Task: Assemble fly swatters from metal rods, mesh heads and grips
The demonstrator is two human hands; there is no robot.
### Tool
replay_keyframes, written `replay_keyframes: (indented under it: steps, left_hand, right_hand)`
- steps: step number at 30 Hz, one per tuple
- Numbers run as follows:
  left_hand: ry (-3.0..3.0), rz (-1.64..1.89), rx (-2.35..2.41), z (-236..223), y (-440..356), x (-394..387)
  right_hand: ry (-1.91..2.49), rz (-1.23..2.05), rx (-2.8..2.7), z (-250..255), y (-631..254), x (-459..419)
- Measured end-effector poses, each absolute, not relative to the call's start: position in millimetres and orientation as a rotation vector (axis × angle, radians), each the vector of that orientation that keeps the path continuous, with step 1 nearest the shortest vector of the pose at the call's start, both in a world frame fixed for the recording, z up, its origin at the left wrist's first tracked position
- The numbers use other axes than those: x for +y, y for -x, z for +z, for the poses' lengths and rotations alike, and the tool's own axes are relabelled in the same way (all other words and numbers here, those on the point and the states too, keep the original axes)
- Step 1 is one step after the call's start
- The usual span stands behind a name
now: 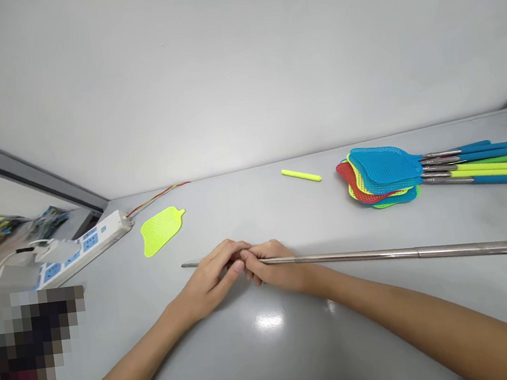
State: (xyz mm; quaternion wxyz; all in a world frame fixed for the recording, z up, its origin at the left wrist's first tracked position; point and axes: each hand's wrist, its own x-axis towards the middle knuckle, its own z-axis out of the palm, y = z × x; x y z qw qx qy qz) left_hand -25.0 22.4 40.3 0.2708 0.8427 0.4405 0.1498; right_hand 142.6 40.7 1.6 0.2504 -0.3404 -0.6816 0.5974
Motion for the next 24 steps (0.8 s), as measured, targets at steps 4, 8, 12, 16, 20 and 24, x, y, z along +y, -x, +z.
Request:
replay_keyframes:
  steps: [4,8,12,16,20,24]
  left_hand:
    - [-2.337,0.307,1.264,39,37,31]
    - [-2.356,0.303,1.384,36,45,35]
    - [-2.353,0.314,1.566,35,48,37]
    - [-2.352,0.302,1.716,35,48,36]
    - [-2.348,0.306,1.801,36,46,34]
    - [-2.319,0.310,1.906,37,53,37]
  right_hand:
    - [0.966,1.634,-1.760,1,-144,42]
    - [0.991,1.625,-1.677,2,-145,43]
    - [1.002,1.609,-1.631,6,-146,43]
    - [0.986,1.627,-1.598,10,-147,43]
    - [0.960,1.646,-1.553,10,-147,44]
    - [0.963,1.670,-1.384,7,-147,45]
